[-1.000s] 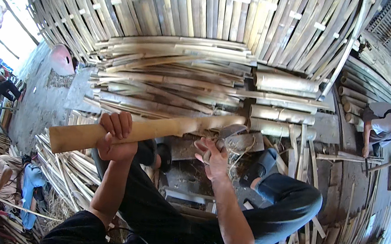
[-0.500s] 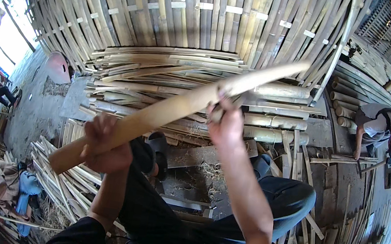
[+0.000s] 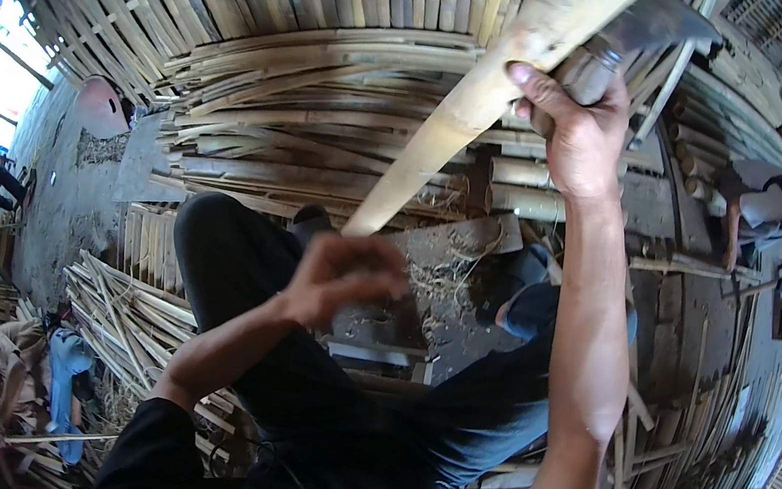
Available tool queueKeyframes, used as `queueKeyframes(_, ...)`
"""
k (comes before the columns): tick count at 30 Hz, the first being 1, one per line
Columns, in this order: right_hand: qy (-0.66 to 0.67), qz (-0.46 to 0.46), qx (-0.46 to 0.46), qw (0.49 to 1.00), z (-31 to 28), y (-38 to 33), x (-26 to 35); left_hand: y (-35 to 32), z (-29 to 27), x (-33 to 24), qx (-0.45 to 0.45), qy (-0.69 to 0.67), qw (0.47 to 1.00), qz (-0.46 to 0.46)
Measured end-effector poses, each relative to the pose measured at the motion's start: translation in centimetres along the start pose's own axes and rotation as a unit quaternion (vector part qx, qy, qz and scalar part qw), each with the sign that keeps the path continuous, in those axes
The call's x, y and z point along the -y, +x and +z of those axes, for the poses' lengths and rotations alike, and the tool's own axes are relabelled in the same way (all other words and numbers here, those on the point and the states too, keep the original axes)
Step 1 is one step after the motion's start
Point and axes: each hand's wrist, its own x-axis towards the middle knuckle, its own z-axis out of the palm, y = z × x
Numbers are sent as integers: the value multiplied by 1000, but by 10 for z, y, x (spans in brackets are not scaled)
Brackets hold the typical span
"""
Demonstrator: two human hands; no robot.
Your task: The recorder is using a small blade to shave and smooth the surface of a bamboo strip.
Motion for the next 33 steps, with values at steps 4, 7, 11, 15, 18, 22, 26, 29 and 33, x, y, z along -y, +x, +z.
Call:
queueKeyframes(4,-27,126,142,982,-10,-35,-44,30,-36,-34,-186,14,950,250)
queueKeyframes(7,-13,89,241,966,-2,-67,-100,50,-64,-58,-241,114,907,326)
queueKeyframes(11,-71,141,313,937,20,-99,-146,66,-73,-54,-221,63,922,312)
queueKeyframes(15,-190,133,402,886,50,-94,-142,52,-92,-37,-390,56,880,264)
queueKeyframes(18,-249,121,337,900,57,-89,-143,43,-88,-34,-462,48,842,275)
queueKeyframes(22,-293,138,212,922,41,-71,-140,41,-86,-28,-540,42,764,352)
queueKeyframes(26,-318,91,87,940,-10,-60,-159,47,-83,-15,-562,78,746,347)
queueKeyframes(29,-186,189,35,963,-12,-57,-141,38,-89,-16,-581,88,733,343)
queueKeyframes(33,-151,213,-43,964,-18,-50,-114,27,-95,-24,-603,59,720,339)
